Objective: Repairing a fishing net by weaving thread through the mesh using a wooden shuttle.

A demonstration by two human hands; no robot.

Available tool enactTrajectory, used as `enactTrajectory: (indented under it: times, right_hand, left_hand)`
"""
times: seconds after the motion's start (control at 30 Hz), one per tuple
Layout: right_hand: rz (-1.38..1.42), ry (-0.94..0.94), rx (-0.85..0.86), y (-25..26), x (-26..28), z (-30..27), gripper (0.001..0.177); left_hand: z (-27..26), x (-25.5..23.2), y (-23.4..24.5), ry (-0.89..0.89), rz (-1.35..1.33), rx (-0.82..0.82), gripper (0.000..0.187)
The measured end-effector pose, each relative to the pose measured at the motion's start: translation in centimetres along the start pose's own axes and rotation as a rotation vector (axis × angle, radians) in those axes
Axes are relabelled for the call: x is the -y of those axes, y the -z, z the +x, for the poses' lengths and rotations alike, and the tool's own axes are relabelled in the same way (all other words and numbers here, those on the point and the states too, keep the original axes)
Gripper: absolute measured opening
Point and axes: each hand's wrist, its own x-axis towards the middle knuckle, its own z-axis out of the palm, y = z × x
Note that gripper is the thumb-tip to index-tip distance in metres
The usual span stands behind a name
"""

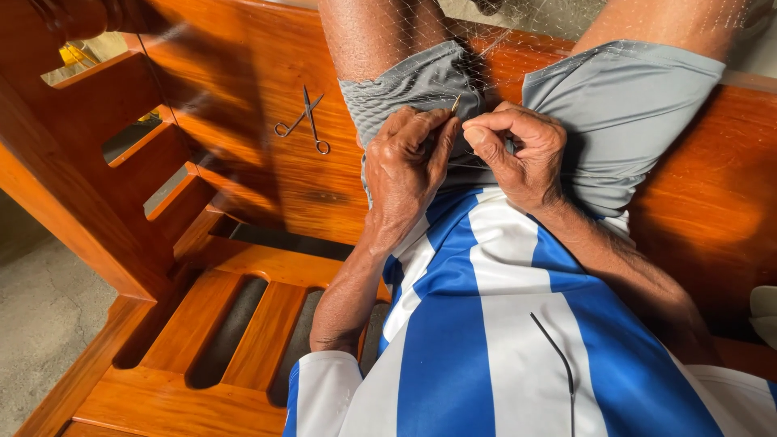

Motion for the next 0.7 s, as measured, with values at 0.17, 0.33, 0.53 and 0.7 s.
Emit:
enactTrajectory:
  times: [0.17, 0.33, 0.53, 0.7]
  right_hand:
    - [0.011, -0.003, 0.007, 0.1, 0.2, 0.0, 0.011]
    - [0.011, 0.010, 0.019, 0.2, 0.4, 0.1, 0.011]
    - [0.004, 0.009, 0.031, 0.2, 0.3, 0.1, 0.011]
    - [-0.001, 0.014, 0.051, 0.3, 0.3, 0.2, 0.010]
  left_hand:
    - [0.1, 0.5, -0.3, -0.010, -0.054, -0.009, 0.006]
    - [0.1, 0.8, -0.3, -0.015, -0.086, -0.005, 0.005]
    - [0.3, 1.0, -0.6, -0.060, -0.128, -0.014, 0.006]
    - [0.4, 1.0, -0.5, -0.076, -0.152, -0.022, 0.005]
